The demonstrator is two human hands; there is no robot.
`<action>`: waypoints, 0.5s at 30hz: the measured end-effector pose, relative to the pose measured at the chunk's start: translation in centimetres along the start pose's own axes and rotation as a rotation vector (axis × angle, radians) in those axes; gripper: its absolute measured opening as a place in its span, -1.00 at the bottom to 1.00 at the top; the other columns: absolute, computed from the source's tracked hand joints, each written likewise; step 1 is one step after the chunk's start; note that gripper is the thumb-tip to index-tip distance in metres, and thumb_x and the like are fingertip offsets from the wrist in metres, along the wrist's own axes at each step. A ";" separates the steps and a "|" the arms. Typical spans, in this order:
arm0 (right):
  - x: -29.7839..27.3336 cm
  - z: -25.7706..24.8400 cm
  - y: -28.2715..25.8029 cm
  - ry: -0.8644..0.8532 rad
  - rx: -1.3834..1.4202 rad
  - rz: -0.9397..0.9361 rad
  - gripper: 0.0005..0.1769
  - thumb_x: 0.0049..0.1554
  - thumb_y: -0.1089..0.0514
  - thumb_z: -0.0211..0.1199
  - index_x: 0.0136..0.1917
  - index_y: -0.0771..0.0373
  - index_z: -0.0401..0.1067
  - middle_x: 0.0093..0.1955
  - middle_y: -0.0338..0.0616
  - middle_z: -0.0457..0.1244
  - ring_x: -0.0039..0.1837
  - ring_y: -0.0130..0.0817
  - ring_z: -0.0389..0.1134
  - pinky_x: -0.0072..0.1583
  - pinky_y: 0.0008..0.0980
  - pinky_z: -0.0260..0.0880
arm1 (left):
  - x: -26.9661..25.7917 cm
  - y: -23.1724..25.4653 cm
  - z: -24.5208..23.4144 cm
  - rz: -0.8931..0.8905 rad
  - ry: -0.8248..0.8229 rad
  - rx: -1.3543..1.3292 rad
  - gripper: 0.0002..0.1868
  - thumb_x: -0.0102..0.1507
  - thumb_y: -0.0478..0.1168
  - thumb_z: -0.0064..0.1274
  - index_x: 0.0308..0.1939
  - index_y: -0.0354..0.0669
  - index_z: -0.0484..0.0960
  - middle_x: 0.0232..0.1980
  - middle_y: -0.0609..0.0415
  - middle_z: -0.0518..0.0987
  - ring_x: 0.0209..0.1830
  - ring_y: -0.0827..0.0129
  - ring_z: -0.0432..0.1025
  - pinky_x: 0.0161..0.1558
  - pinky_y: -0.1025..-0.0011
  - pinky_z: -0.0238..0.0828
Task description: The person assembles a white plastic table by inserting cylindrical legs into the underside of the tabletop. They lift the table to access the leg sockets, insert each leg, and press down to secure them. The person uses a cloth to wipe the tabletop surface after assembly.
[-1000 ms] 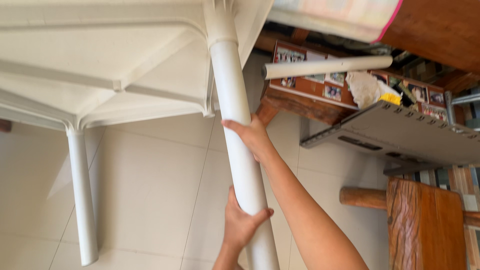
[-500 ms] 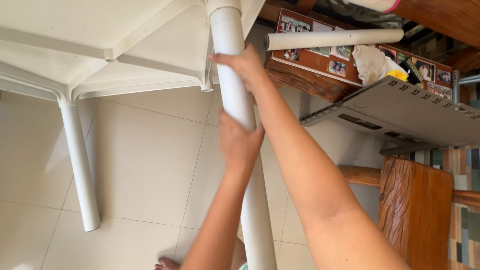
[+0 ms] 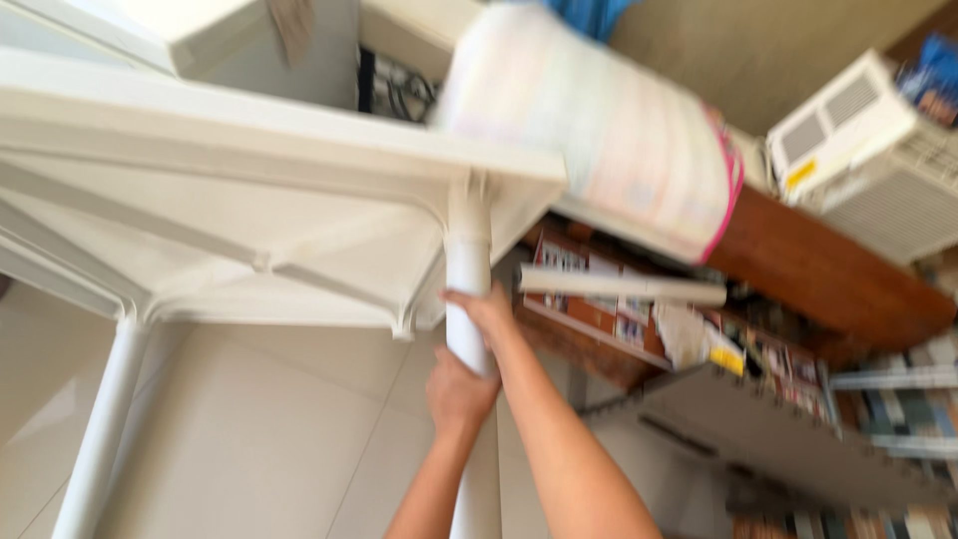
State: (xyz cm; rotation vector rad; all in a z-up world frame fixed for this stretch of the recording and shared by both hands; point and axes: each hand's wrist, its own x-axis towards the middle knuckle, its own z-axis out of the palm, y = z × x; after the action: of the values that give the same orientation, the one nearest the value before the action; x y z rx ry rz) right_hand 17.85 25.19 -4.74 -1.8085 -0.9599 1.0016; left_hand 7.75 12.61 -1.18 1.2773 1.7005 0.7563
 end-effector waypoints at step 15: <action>-3.7 0.2 -4.5 0.166 -0.444 0.026 -0.02 -0.21 -0.08 0.61 0.28 0.48 0.23 0.08 0.24 0.35 0.04 0.00 0.47 0.09 -0.16 0.50 | 2.2 -2.7 1.2 -0.026 -0.167 -0.140 -0.17 -0.09 0.07 0.45 0.07 -0.30 0.40 -0.02 -0.23 0.65 0.00 -0.03 0.57 0.03 0.16 0.53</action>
State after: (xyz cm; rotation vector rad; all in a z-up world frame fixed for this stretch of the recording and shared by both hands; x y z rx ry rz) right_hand 15.25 23.56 0.19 -2.2331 -1.1187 0.6726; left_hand 7.35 13.85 -4.60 1.1860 1.5009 0.7197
